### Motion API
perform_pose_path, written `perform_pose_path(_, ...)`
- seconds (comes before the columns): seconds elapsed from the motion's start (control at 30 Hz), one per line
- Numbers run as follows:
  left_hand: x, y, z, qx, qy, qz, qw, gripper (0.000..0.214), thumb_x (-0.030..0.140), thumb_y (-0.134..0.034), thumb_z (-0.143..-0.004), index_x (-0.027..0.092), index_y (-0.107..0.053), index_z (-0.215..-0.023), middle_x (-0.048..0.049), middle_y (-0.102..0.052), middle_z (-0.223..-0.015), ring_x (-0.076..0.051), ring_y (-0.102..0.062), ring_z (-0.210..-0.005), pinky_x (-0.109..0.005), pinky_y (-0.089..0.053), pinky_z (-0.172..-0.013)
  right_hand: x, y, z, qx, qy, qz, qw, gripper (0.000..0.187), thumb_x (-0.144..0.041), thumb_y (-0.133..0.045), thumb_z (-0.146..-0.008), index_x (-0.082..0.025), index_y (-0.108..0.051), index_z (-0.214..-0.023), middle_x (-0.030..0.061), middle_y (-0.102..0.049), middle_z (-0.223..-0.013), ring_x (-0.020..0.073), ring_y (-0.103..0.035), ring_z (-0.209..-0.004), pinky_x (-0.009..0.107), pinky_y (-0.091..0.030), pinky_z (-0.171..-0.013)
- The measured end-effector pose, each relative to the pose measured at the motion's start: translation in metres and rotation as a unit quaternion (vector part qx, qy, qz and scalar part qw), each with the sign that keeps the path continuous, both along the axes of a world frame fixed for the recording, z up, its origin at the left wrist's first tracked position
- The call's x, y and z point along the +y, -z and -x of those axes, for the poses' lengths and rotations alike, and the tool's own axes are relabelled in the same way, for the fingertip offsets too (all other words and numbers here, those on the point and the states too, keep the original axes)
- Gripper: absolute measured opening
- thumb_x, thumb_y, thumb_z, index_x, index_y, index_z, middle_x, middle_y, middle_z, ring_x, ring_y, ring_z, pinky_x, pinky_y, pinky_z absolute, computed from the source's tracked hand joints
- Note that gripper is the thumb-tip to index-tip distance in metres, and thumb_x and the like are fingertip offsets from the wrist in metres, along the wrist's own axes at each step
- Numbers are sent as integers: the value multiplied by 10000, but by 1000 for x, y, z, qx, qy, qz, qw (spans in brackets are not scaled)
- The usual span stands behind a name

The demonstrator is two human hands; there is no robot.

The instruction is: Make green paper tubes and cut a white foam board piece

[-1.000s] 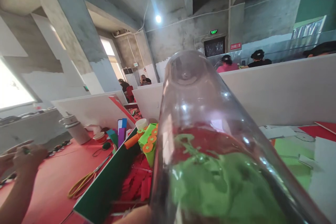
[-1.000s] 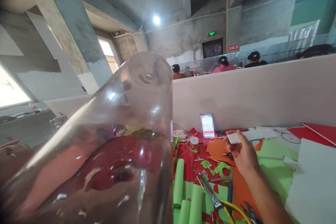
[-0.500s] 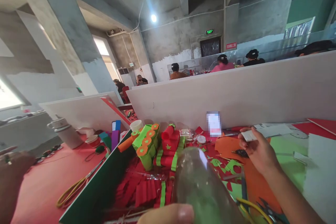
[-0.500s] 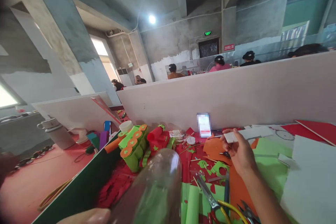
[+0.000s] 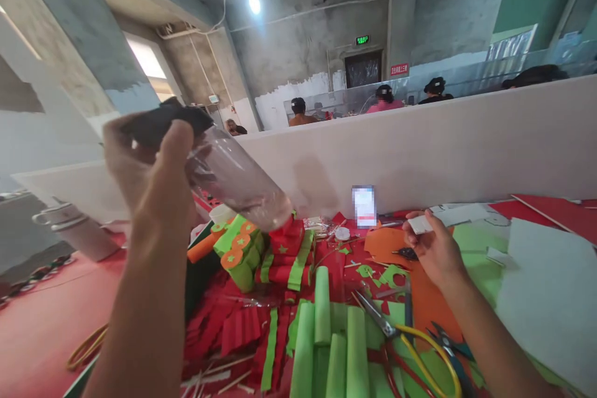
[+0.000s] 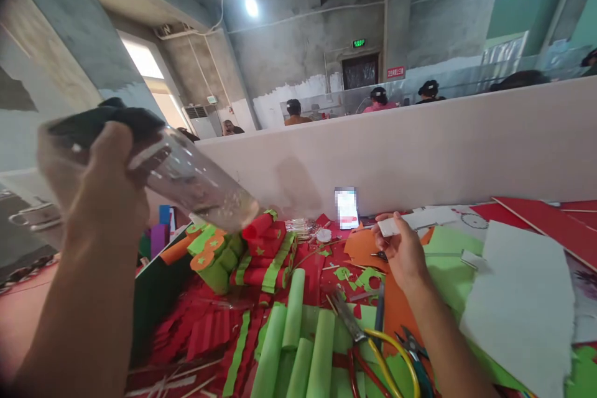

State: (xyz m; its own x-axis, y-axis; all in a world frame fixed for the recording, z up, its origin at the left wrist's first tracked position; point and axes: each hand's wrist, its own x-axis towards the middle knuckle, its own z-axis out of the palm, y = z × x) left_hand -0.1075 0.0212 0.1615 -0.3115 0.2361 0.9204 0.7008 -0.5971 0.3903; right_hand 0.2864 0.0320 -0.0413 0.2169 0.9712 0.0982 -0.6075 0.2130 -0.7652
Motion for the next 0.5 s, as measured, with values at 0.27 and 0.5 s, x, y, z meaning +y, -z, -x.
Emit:
perform_pose_path(0.27,85,17,25,2,-117,96,988,564,359,-748,-760,177,-406,-1171,-45,-554,-1115,-146,-572,-965,-322,-503,-869,0,1,2,-8,-9,-8,1000,309,-482,-739,-724,-178,-696,-757,20,-678,-627,93,-505,-469,196,-382,-415)
perform_pose_path(0.5,116,62,35,21,-131,253,958,659,418,-753,-740,190,-374,-1229,-37,-550,-1046,-178,-559,-935,-346,-461,-848,-3,-2,5,-8,-14,-1,1000,292,-463,-740,-721,-178,-694,-767,9,-678,-628,87,-510,-471,192,-392,-427)
